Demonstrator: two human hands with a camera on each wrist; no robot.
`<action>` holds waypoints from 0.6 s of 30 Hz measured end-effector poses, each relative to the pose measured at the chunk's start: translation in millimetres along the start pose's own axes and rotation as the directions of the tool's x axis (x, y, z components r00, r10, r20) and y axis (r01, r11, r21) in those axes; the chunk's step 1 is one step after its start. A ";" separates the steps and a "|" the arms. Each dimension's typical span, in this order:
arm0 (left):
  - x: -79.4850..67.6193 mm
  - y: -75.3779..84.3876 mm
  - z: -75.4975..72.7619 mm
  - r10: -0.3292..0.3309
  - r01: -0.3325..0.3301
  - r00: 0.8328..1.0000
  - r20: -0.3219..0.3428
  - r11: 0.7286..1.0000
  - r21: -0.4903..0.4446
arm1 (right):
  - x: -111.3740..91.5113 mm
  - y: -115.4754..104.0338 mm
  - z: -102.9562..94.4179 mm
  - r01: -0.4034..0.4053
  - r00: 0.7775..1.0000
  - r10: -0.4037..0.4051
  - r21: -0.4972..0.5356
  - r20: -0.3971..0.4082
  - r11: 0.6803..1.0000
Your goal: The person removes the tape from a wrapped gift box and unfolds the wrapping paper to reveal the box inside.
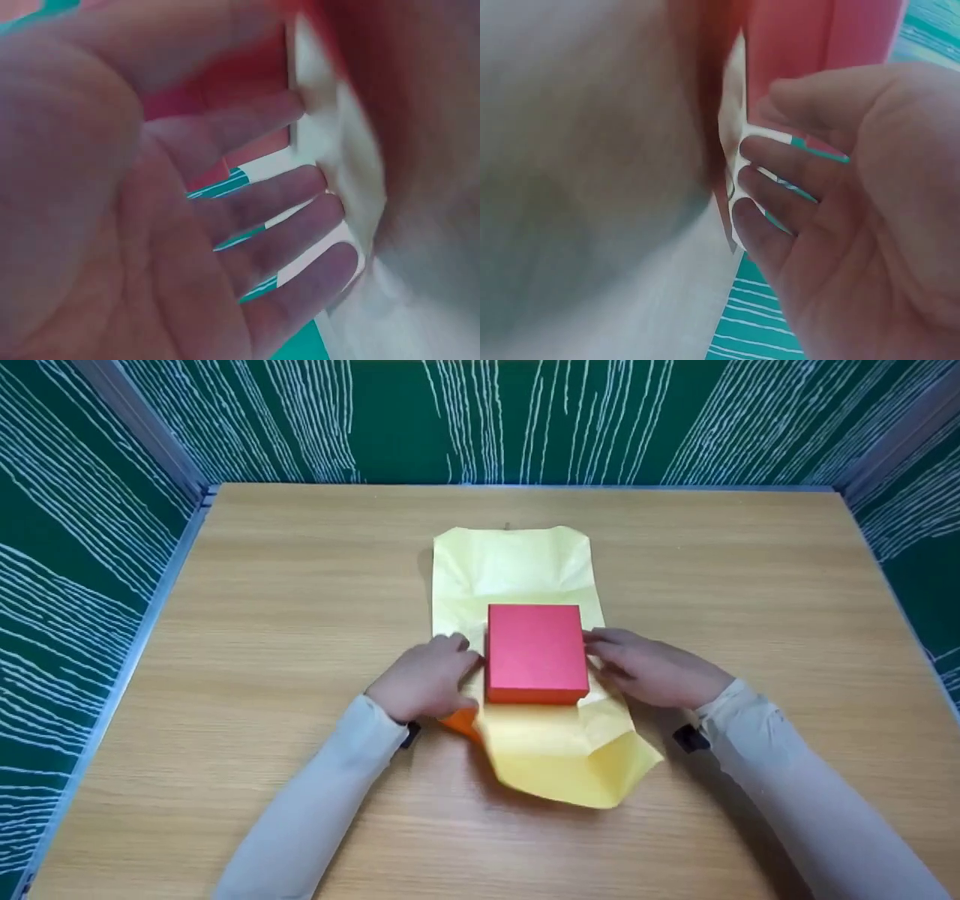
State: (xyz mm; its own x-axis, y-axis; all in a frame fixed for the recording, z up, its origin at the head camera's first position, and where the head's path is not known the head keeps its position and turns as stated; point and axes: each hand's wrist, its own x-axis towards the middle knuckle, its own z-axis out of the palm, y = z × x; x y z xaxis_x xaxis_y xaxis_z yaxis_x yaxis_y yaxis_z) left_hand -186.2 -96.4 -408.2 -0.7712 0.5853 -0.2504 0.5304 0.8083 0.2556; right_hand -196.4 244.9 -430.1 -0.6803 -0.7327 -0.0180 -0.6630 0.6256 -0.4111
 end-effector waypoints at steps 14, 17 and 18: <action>-29.2 -1.5 19.0 0.061 -0.066 0.996 -0.069 0.995 -0.076 | -9.3 -24.4 21.8 -0.054 0.990 0.039 -0.107 -0.135 0.993; -30.9 -0.4 21.7 0.033 -0.034 0.999 -0.011 0.995 -0.093 | -14.4 -25.5 22.2 -0.106 0.991 0.099 -0.071 -0.093 0.992; -30.7 0.2 22.7 0.023 -0.022 1.000 0.008 0.995 -0.097 | -15.4 -24.3 22.3 -0.119 0.991 0.114 -0.059 -0.076 0.991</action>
State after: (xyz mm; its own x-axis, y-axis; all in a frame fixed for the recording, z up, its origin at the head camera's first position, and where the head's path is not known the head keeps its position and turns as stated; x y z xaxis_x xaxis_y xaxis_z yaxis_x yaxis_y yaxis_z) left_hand -154.4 -112.8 -421.7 -0.7562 0.6040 -0.2516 0.5106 0.7853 0.3502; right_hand -162.9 234.9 -440.1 -0.7735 -0.6338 0.0048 -0.5946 0.7229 -0.3520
